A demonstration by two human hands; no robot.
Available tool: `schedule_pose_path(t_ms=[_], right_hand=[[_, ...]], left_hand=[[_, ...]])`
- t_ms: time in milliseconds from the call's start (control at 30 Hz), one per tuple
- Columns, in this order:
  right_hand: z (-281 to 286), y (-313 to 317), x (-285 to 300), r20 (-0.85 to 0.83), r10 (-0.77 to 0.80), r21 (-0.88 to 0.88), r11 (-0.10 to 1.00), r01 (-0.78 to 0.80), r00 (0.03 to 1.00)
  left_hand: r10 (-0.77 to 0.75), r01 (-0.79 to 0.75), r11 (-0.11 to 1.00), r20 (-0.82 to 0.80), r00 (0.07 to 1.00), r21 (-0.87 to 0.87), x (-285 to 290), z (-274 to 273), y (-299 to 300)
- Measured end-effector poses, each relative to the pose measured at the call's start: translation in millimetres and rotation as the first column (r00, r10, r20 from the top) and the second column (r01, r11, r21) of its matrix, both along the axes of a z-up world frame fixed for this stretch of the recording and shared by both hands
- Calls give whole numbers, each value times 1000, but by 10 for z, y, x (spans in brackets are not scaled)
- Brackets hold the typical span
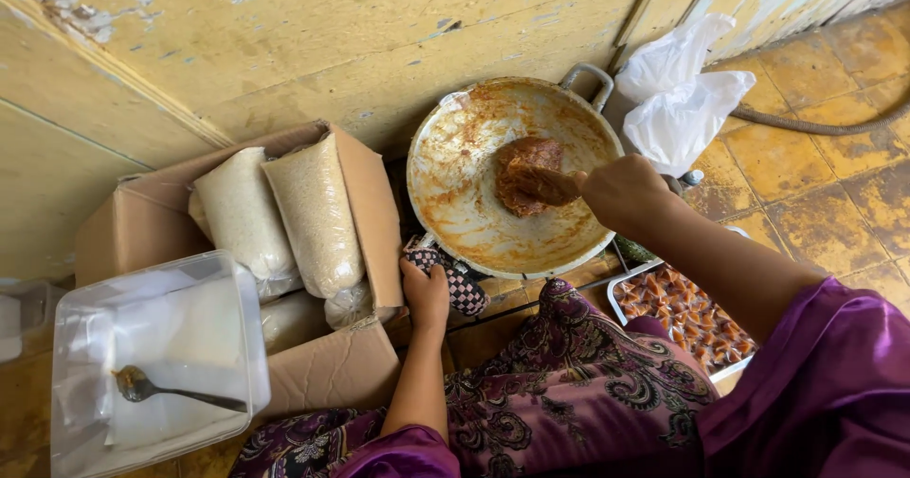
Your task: Stirring a thick brown mixture in a large pan using a wooden spoon while sitting on the floor
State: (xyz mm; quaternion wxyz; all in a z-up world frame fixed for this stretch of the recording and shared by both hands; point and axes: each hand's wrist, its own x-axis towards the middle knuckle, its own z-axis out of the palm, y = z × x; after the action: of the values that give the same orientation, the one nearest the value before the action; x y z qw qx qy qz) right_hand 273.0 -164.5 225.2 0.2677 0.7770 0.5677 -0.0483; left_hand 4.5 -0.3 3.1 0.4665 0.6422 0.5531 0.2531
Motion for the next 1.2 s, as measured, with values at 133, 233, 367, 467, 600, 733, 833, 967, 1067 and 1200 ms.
schedule_pose_path(t_ms=[133, 233, 367, 467, 600, 733, 833, 967, 1067, 1200], right_hand=[[-315, 351, 217, 68, 82, 1, 997, -82, 994], [-339, 704, 260, 8, 170, -14, 985, -170, 985], [-482, 1026, 154, 62, 38, -115, 993, -31, 997], [-373, 976, 290, 21, -116, -135, 984, 118, 993], [-578, 391, 554, -362, -493, -61, 859, 508, 791], [-893, -266, 565, -769, -614, -201, 496, 845, 178], [-1043, -501, 432, -869, -486, -303, 369, 879, -95], [-707, -498, 51, -684, -612, -105, 622, 776, 398], [-401, -469, -142, -304, -482, 42, 855, 517, 822], [-224, -412, -190, -61, -180, 71, 980, 184, 982]], left_hand=[[-2, 2, 1000, -9, 1000, -3, 18, 355, -91], [3, -3, 1000, -7, 1000, -20, 50, 460, -68], [-4, 5, 998, 5, 1000, -56, 34, 456, -120], [-26, 26, 997, 7, 1000, -71, 15, 570, -144], [-47, 48, 994, 9, 999, -100, -43, 944, -220], [-47, 49, 994, 26, 999, -99, 16, 526, -142], [-42, 42, 996, -3, 999, -80, 25, 415, -89], [-4, 3, 1000, -41, 999, -28, 19, -11, -65], [18, -18, 1000, -38, 999, 15, 76, -111, -20], [1, -1, 999, -4, 1000, -50, 23, 99, 0]])
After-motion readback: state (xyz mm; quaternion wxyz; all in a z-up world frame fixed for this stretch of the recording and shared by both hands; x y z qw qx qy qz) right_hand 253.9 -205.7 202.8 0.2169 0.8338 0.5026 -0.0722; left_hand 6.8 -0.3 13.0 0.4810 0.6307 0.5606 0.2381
